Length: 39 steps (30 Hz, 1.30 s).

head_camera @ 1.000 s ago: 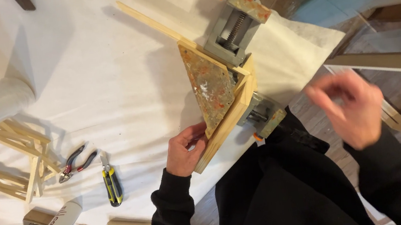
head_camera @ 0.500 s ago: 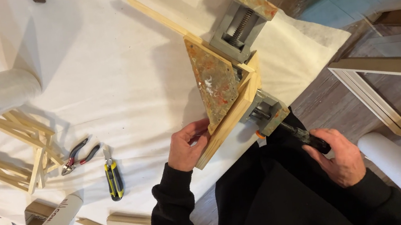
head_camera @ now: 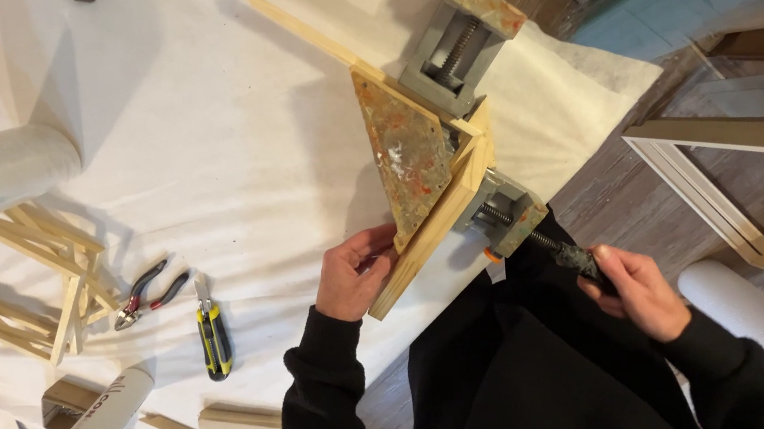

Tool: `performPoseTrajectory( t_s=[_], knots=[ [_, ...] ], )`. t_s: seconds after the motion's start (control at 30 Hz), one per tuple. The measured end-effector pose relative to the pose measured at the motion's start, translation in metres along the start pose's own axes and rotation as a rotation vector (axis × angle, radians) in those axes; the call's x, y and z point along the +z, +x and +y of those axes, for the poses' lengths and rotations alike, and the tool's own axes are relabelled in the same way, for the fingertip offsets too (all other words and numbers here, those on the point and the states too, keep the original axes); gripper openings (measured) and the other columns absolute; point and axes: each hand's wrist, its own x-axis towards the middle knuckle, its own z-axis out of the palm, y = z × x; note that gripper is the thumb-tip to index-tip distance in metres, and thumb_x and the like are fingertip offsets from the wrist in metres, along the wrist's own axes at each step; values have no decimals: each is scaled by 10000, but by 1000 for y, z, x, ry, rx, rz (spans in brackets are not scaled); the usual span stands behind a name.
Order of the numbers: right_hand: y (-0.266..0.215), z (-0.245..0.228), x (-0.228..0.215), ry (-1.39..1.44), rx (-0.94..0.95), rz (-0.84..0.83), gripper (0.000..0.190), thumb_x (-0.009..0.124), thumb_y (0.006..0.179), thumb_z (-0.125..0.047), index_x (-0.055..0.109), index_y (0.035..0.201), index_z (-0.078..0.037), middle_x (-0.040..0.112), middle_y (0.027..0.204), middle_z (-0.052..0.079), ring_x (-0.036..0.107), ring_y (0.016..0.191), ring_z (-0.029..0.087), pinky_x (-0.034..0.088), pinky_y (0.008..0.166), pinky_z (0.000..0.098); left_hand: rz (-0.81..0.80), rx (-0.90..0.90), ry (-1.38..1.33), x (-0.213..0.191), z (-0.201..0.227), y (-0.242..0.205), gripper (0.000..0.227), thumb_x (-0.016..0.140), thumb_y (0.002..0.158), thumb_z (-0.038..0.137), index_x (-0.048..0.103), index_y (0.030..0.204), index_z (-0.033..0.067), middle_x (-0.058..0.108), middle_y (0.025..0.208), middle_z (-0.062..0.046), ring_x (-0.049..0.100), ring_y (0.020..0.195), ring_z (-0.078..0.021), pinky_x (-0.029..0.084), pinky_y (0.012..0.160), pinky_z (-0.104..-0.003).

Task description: The recorder is assembling small wooden frames by gluing the corners and securing them in a miter clamp, then using a hammer and nails.

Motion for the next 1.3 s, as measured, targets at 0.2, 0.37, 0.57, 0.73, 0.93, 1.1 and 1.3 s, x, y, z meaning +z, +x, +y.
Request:
performPoseTrajectory(
  t_s=[0.2, 0.37, 0.57, 0.73, 0.93, 1.1, 1.3],
  knots=[
    [3, 10, 8, -447, -111, 280, 436, 433, 1065, -353, 652, 1177, 7, 501, 669, -15, 415, 533, 51, 360, 479, 207, -11, 7, -30, -3, -6, 4, 436, 589, 915, -33, 620, 1350, -43, 751, 1215, -139, 709, 1132, -169, 547, 1004, -308],
    [10, 27, -10, -84, 21, 21, 524, 395, 1111, -396, 711, 1213, 9, 447, 676, -38, 354, 516, 45, 307, 446, 217, -29, 24, -84, -13, -14, 10, 431, 589, 921, -29, 621, 1351, -48, 744, 1221, -136, 703, 1134, -165, 548, 999, -305],
    [-2, -68, 14, -810, -248, 117, 377, 479, 1047, -327, 721, 1213, -90, 657, 866, 55, 611, 732, 175, 500, 662, 296, 26, 121, -78, -8, 0, 8, 378, 613, 962, 32, 634, 1333, -33, 750, 1208, -124, 711, 1108, -162, 565, 977, -301],
    [16, -237, 25, -1559, -941, 242, 365, 730, 918, -162, 661, 1274, -129, 685, 1171, 110, 631, 1090, 341, 513, 948, 432, 701, 441, 174, 46, 39, -66, 284, 673, 954, 49, 662, 1230, -18, 758, 1136, -111, 722, 990, -155, 564, 894, -304],
    [136, -375, 57, -2039, -1373, 1, 553, 826, 804, -269, 645, 1299, -99, 657, 1298, 132, 616, 1213, 368, 467, 997, 500, 488, 137, -567, 209, -78, -63, 193, 745, 946, 108, 669, 1062, -27, 681, 912, -65, 631, 838, -134, 523, 769, -297],
    [218, -393, 25, -2422, -905, -275, 369, 708, 917, -511, 678, 1018, -157, 695, 791, 110, 696, 751, 337, 559, 681, 481, 173, 134, -939, 287, -71, 24, 197, 711, 979, 203, 613, 1048, 47, 691, 880, -38, 663, 825, -132, 533, 759, -293],
    [215, -388, 44, -2468, -878, -284, 346, 658, 927, -520, 731, 968, -184, 690, 694, 154, 696, 664, 380, 580, 666, 493, 519, 44, -1215, 367, -102, 63, 351, 737, 1008, 181, 534, 733, 101, 481, 522, 27, 419, 391, -103, 296, 374, -292]
  ],
)
